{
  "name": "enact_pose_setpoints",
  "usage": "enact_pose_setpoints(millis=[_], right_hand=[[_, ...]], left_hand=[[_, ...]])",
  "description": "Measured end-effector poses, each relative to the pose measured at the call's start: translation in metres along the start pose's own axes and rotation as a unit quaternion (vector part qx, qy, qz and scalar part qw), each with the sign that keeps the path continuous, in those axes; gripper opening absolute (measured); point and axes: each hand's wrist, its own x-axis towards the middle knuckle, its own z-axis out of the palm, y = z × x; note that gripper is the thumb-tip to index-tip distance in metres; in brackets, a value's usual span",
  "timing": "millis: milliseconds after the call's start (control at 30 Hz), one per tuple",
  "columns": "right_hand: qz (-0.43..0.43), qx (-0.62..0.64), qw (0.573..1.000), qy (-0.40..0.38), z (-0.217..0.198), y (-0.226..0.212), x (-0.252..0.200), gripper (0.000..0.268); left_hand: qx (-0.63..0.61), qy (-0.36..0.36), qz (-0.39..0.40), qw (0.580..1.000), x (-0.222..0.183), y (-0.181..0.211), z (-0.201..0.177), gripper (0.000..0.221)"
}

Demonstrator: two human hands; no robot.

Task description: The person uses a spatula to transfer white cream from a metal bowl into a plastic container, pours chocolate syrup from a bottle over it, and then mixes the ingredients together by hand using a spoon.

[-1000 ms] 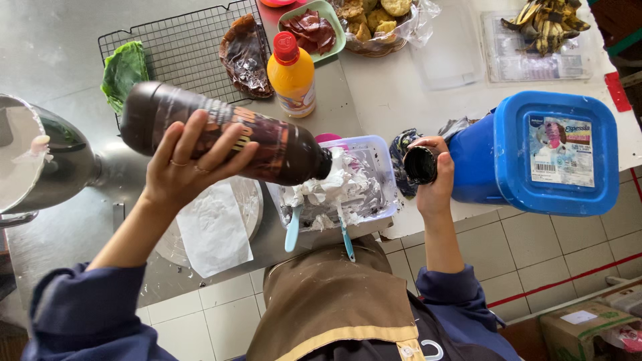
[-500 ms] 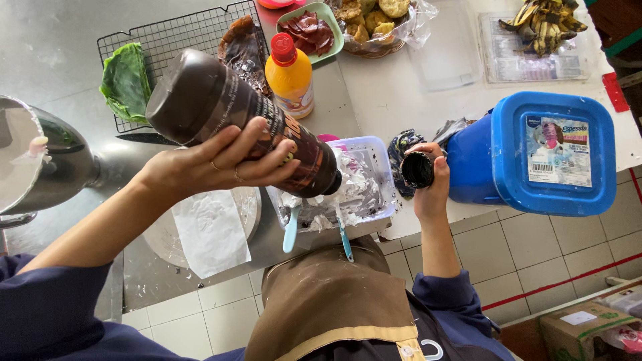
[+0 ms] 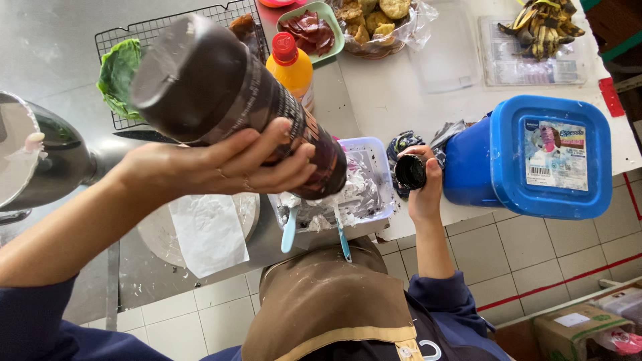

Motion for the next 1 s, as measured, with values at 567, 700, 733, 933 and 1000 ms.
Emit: enact_pose_setpoints(millis=[567, 700, 733, 933, 1000], right_hand=[[-0.006, 0.022, 1.000, 0.013, -0.011, 0.013, -0.003, 0.053], [0.021, 0.020, 0.999, 0.021, -0.009, 0.011, -0.005, 0.054], [0.016, 0.020, 0.999, 0.019, -0.009, 0.011, -0.005, 0.054], [0.025, 0.021, 0.999, 0.006, -0.006, 0.013, -0.004, 0.054], [0.034, 0.022, 0.999, 0.011, -0.003, 0.014, -0.005, 0.054]], left_hand=[[-0.088, -0.033, -0.042, 0.995, -0.006, 0.030, 0.010, 0.066], [-0.059, -0.064, -0.025, 0.996, -0.023, 0.038, 0.008, 0.067], [-0.091, -0.084, -0.063, 0.990, -0.027, 0.039, 0.007, 0.064], [-0.106, -0.105, -0.081, 0.985, -0.037, 0.045, -0.005, 0.064], [-0.096, -0.101, -0.073, 0.987, -0.035, 0.049, -0.010, 0.062]])
